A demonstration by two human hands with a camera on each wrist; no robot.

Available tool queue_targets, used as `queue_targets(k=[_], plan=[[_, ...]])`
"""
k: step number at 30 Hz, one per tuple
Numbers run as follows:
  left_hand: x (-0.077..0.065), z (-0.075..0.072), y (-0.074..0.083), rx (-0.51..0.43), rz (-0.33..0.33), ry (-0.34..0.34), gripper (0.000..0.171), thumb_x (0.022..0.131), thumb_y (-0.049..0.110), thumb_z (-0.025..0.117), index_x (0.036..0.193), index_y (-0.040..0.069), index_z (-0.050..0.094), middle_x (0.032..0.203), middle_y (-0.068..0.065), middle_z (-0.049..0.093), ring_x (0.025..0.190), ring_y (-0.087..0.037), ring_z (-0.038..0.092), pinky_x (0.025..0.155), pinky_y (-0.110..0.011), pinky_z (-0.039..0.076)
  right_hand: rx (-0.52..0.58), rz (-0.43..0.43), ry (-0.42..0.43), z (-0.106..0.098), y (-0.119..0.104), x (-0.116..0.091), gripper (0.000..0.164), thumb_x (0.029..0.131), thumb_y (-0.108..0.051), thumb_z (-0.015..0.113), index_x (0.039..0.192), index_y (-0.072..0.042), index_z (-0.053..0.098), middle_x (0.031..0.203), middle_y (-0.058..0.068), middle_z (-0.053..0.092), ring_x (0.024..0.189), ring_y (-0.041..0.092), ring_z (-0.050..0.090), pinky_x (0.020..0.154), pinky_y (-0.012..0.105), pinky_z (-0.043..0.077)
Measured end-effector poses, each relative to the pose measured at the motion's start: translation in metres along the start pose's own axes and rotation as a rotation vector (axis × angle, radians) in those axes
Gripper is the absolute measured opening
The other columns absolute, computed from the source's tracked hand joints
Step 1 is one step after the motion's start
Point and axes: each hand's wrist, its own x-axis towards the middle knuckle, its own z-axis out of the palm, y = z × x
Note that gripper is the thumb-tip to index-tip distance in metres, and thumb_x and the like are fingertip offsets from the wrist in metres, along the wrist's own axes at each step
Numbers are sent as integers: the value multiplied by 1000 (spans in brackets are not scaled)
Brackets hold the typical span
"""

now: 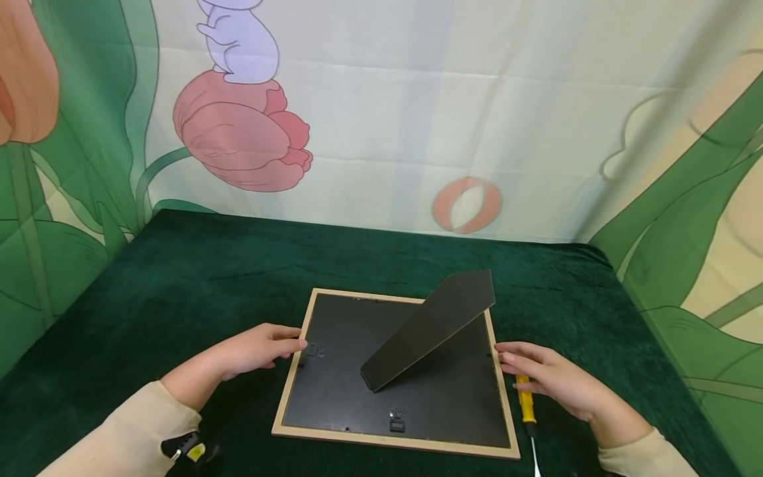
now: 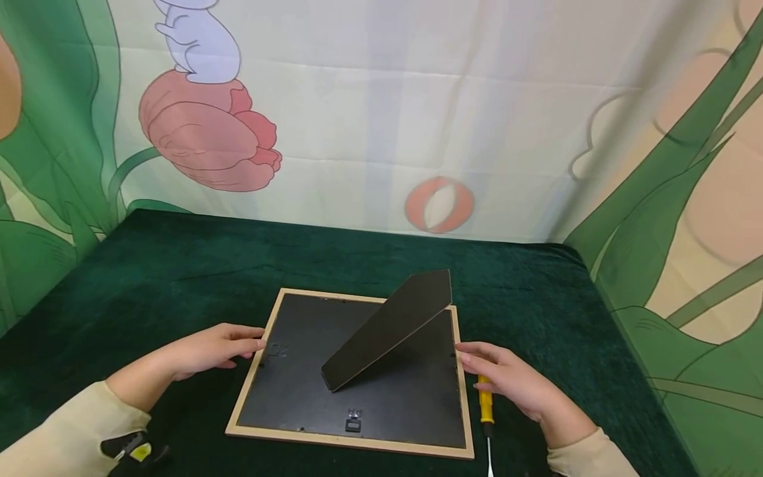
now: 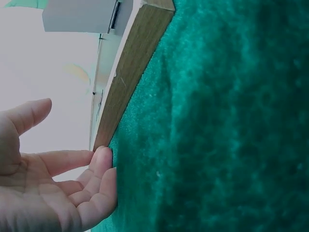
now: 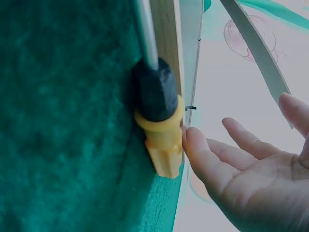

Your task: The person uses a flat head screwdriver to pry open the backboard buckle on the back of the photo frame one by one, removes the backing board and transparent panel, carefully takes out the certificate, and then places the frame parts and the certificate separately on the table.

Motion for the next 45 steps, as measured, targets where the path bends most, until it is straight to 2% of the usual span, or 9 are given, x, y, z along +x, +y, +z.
queue_targets(k=[4, 7, 10, 12, 14, 17, 27, 35, 45], plan=[[-2, 3, 3, 103, 32, 41, 54, 94, 32, 55, 131, -7, 48, 112, -15, 59, 97, -27, 56, 80, -46, 48, 9, -27, 48, 0, -3, 0, 62, 100, -35, 42, 141, 8, 26, 144, 29, 27, 131, 42, 31, 96, 46, 41], [-5, 7, 4, 264, 52, 111, 62, 91, 36, 59, 132, -9, 45, 108, -16, 57, 90, -26, 53, 72, -41, 47, 20, -73, 102, 1, -8, 0, 61, 99, -35, 45, 140, 8, 30, 144, 27, 31, 129, 39, 36, 96, 42, 42], [-10, 11, 4, 452, 64, 146, 79, 84, 47, 63, 138, -6, 38, 127, -23, 47, 107, -35, 47, 81, -48, 46, 32, -114, 152, 1, -12, 2, 61, 98, -35, 46, 139, 8, 32, 141, 25, 38, 124, 35, 44, 95, 37, 43], [-13, 14, 3, 569, 89, 138, 92, 78, 56, 65, 142, -2, 33, 144, -23, 33, 125, -42, 34, 93, -57, 37, 30, -141, 190, 1, -16, 4, 61, 98, -36, 47, 138, 7, 35, 138, 23, 42, 122, 33, 47, 94, 34, 44], [-16, 16, 1, 643, 126, 112, 103, 72, 63, 66, 145, 2, 29, 152, -18, 20, 134, -43, 18, 98, -64, 26, 18, -166, 236, 2, -19, 8, 60, 97, -38, 47, 137, 6, 38, 136, 21, 46, 120, 32, 49, 92, 31, 45], [-20, 20, -2, 705, 170, 88, 111, 65, 71, 65, 147, 6, 27, 154, -11, 15, 138, -41, 8, 100, -67, 18, -11, -194, 310, 6, -25, 12, 59, 96, -41, 48, 135, 3, 43, 133, 19, 50, 116, 30, 52, 89, 28, 46], [-31, 26, 1, 836, 200, 53, 126, 53, 84, 60, 145, 3, 31, 152, -10, 23, 138, -39, 15, 98, -66, 23, -38, -249, 509, 17, -37, 20, 53, 94, -42, 51, 126, 0, 51, 120, 15, 58, 99, 12, 59, 81, 22, 48], [-33, 25, 10, 847, 159, 34, 125, 50, 79, 68, 143, 2, 34, 150, -12, 27, 135, -40, 21, 98, -65, 24, -14, -253, 536, 18, -39, 22, 48, 94, -38, 53, 122, 1, 54, 113, 9, 61, 93, 11, 59, 79, 23, 49], [-30, 27, 9, 823, 125, 24, 125, 50, 75, 71, 145, 4, 31, 152, -10, 24, 134, -40, 25, 98, -62, 27, 3, -249, 551, 17, -37, 28, 47, 93, -39, 55, 116, 2, 56, 105, 5, 63, 91, 17, 59, 78, 24, 50]])
